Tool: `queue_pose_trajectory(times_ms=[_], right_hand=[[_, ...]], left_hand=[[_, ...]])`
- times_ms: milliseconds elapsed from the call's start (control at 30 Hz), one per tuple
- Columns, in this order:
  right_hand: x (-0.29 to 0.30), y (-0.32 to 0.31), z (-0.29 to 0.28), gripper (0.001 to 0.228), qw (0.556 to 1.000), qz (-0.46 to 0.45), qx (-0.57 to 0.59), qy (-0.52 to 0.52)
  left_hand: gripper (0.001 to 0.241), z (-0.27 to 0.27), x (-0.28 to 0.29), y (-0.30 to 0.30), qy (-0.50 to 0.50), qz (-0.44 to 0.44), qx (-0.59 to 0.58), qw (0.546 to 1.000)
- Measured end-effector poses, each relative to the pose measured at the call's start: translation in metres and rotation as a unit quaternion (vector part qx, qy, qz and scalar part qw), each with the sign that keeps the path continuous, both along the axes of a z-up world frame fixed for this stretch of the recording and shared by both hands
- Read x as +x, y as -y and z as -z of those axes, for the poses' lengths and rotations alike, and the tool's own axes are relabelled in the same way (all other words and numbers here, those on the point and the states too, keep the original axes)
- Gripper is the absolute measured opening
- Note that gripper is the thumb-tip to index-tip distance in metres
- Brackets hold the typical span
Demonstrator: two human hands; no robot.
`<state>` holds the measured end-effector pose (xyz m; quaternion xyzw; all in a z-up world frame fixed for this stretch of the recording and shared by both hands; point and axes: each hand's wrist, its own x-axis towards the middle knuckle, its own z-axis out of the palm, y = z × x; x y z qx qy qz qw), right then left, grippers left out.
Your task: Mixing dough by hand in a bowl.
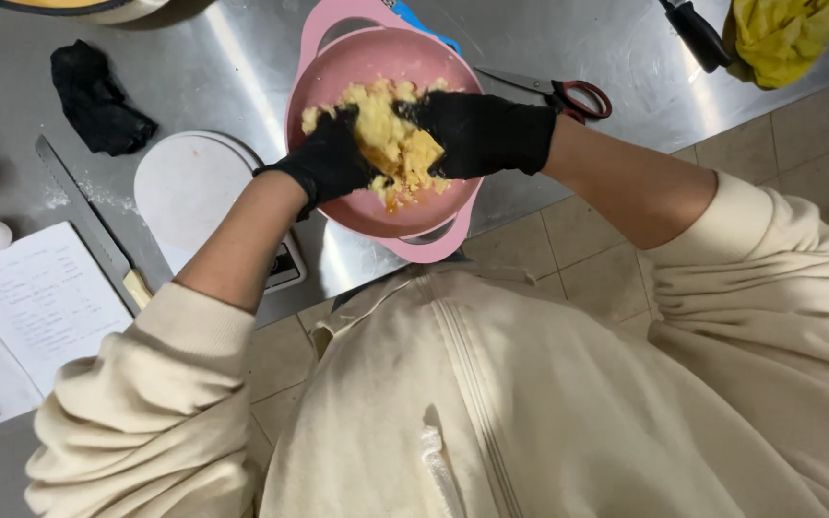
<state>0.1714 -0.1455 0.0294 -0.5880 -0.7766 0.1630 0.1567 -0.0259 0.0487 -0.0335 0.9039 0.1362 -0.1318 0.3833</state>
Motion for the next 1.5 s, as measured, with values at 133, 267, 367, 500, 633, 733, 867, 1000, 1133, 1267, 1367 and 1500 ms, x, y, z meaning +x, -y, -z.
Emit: queue_pose_trajectory(times_ms=[133, 267, 367, 500, 633, 733, 867, 1000, 1133, 1267, 1367, 1500], right_hand=[[0.002, 0.011, -0.018, 0.045, 0.946, 0.068, -0.157, -0.274], [-0.032, -0.025, -0.079, 0.039, 0.963, 0.177, -0.2, -0.023], [-0.035, -0.028, -0.039, 0.072, 0.97, 0.199, -0.082, 0.116], [-0.037, -0.053, -0.039, 0.114, 0.963, 0.184, -0.104, 0.168], [-0.049, -0.049, -0.006, 0.103, 0.941, 0.149, -0.275, 0.131], [-0.038, -0.059, 0.045, 0.062, 0.914, 0.262, -0.3, -0.069], [-0.049, -0.063, 0.017, 0.053, 0.938, 0.236, -0.249, -0.044], [-0.053, -0.062, 0.02, 0.04, 0.954, 0.193, -0.224, 0.055], [-0.041, -0.058, 0.039, 0.032, 0.958, 0.196, -0.193, 0.074], [-0.037, -0.056, 0.015, 0.041, 0.962, 0.223, -0.157, -0.011], [-0.031, -0.056, -0.008, 0.048, 0.96, 0.246, -0.134, -0.022], [-0.02, -0.035, -0.014, 0.064, 0.972, 0.219, -0.068, 0.054]], left_hand=[[0.084, -0.064, -0.008, 0.007, 0.005, 0.13, 0.031, 0.991], [0.055, -0.175, 0.006, 0.014, -0.177, 0.115, 0.162, 0.964], [0.063, -0.097, 0.003, 0.023, -0.142, 0.075, 0.22, 0.962], [0.114, -0.025, 0.017, 0.026, -0.005, 0.031, 0.267, 0.963], [0.124, -0.046, 0.022, 0.039, -0.099, 0.014, 0.183, 0.978], [0.105, -0.081, 0.044, 0.023, -0.149, -0.007, 0.142, 0.979], [0.074, -0.083, 0.047, 0.03, -0.137, 0.016, 0.088, 0.986], [0.04, -0.046, 0.038, 0.03, -0.144, 0.007, 0.103, 0.984], [0.041, -0.018, 0.033, 0.027, -0.084, -0.026, 0.13, 0.988], [0.04, -0.039, 0.027, 0.025, -0.093, -0.077, 0.113, 0.986], [0.038, -0.045, 0.029, 0.021, -0.061, -0.104, 0.122, 0.985], [0.057, -0.066, 0.02, 0.022, 0.001, -0.09, 0.132, 0.987]])
